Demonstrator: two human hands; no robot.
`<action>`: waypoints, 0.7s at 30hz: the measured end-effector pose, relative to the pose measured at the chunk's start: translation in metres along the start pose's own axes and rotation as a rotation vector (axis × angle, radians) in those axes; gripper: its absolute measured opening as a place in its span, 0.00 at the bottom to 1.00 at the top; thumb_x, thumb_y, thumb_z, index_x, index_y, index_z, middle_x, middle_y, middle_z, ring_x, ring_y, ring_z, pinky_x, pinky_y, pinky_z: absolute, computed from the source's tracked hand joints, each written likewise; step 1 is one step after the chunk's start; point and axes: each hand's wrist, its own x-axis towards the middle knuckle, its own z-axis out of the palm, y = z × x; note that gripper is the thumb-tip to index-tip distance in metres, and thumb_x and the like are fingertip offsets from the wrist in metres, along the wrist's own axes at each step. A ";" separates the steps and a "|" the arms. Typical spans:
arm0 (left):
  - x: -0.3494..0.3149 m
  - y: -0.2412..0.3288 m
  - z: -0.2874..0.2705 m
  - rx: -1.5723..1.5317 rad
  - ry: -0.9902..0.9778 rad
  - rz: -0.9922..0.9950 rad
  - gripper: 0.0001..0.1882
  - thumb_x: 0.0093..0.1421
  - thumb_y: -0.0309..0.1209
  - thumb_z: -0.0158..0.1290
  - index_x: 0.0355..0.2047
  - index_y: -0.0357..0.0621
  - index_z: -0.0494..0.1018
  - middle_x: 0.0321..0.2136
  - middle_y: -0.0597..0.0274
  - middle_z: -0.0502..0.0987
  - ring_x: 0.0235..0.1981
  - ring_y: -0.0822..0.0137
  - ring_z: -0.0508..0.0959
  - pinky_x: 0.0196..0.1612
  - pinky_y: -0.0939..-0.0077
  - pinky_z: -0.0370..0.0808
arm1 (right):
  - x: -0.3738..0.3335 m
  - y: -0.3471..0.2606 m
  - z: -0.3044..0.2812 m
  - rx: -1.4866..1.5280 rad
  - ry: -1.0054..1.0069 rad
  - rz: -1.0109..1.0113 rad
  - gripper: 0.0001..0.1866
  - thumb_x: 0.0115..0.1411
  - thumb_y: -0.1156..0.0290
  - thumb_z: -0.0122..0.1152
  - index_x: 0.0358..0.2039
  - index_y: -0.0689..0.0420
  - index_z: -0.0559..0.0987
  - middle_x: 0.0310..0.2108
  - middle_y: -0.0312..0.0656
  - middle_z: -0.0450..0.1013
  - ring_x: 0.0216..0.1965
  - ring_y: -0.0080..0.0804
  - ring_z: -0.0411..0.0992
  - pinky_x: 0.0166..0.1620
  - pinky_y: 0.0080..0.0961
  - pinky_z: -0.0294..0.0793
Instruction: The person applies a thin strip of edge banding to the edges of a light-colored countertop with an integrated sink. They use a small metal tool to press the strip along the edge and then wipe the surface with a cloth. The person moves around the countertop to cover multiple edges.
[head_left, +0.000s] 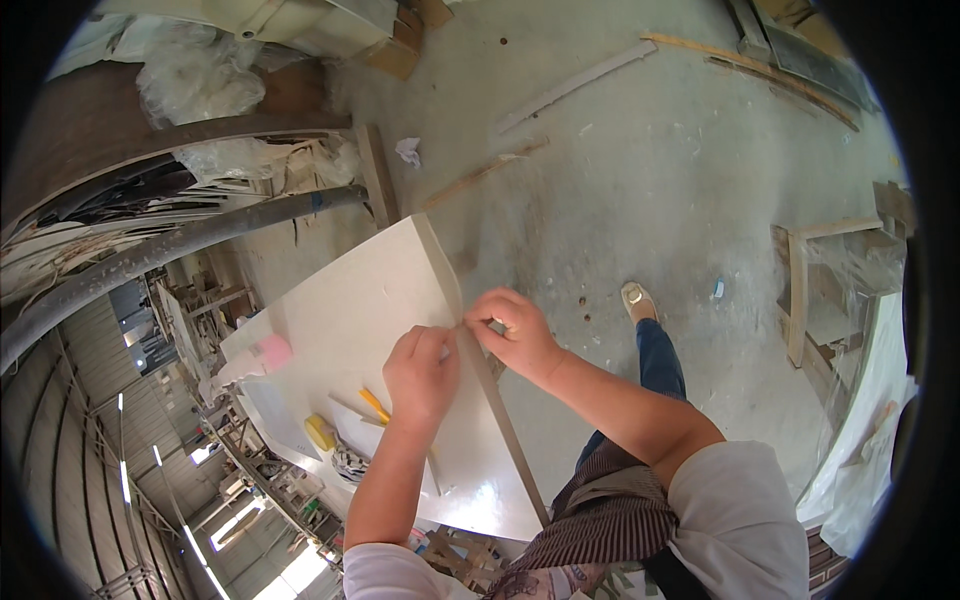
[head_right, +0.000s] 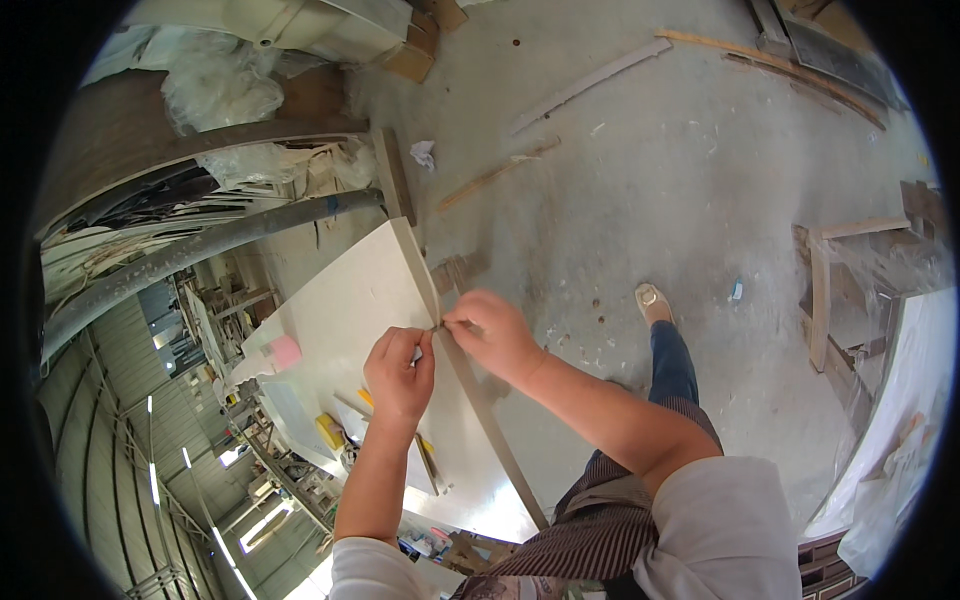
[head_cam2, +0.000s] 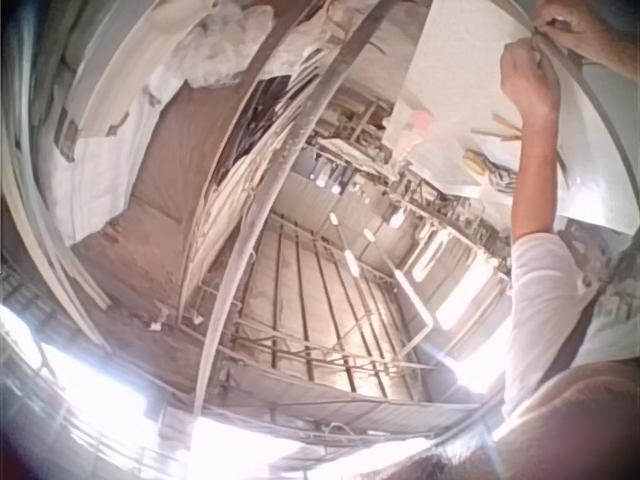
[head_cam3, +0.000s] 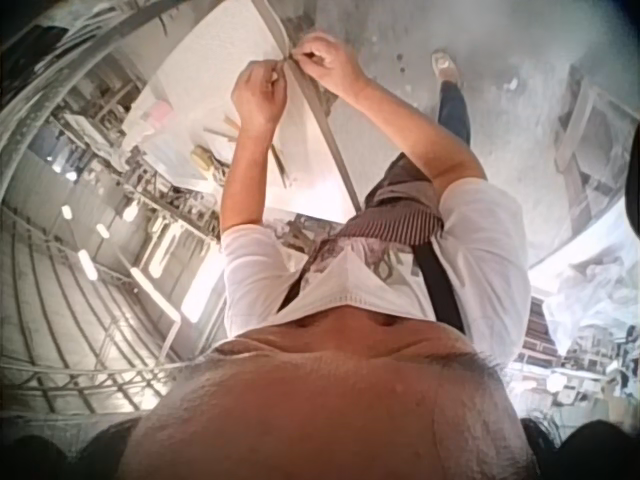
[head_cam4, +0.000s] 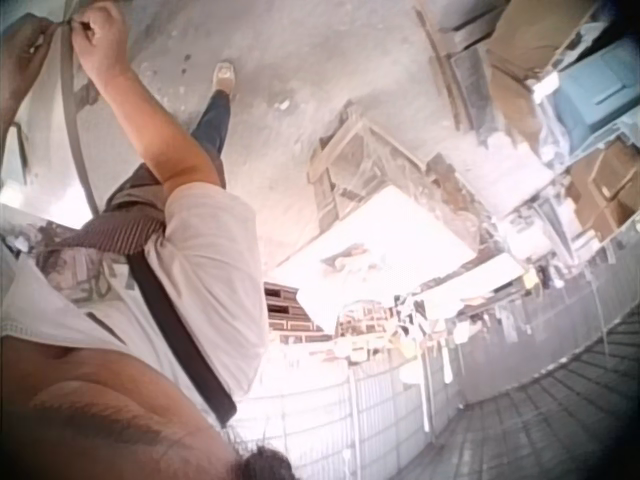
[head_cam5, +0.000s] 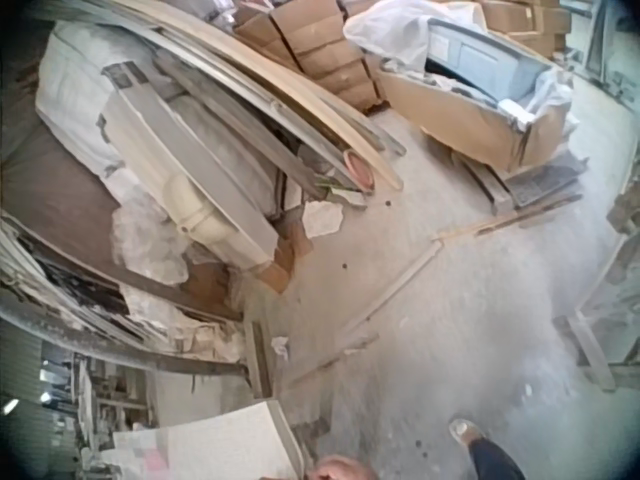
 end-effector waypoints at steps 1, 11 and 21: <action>-0.003 0.000 0.001 0.001 -0.001 0.006 0.07 0.50 0.22 0.60 0.27 0.47 0.74 0.23 0.62 0.74 0.26 0.57 0.77 0.28 0.65 0.75 | -0.003 0.001 -0.001 -0.002 -0.002 -0.015 0.08 0.51 0.83 0.66 0.32 0.58 0.81 0.34 0.41 0.76 0.35 0.35 0.76 0.37 0.26 0.77; -0.042 0.008 -0.001 -0.067 -0.068 0.021 0.07 0.52 0.18 0.59 0.28 0.43 0.73 0.22 0.57 0.73 0.22 0.55 0.73 0.25 0.66 0.70 | -0.046 -0.003 -0.005 -0.032 -0.056 0.028 0.09 0.51 0.83 0.67 0.32 0.58 0.80 0.34 0.40 0.75 0.34 0.35 0.76 0.36 0.26 0.76; -0.095 0.026 -0.002 -0.052 -0.159 0.056 0.09 0.50 0.18 0.59 0.27 0.44 0.72 0.23 0.58 0.74 0.24 0.54 0.74 0.27 0.64 0.72 | -0.108 0.000 -0.013 -0.069 -0.125 0.010 0.09 0.51 0.82 0.68 0.34 0.58 0.81 0.35 0.40 0.76 0.37 0.35 0.76 0.40 0.26 0.77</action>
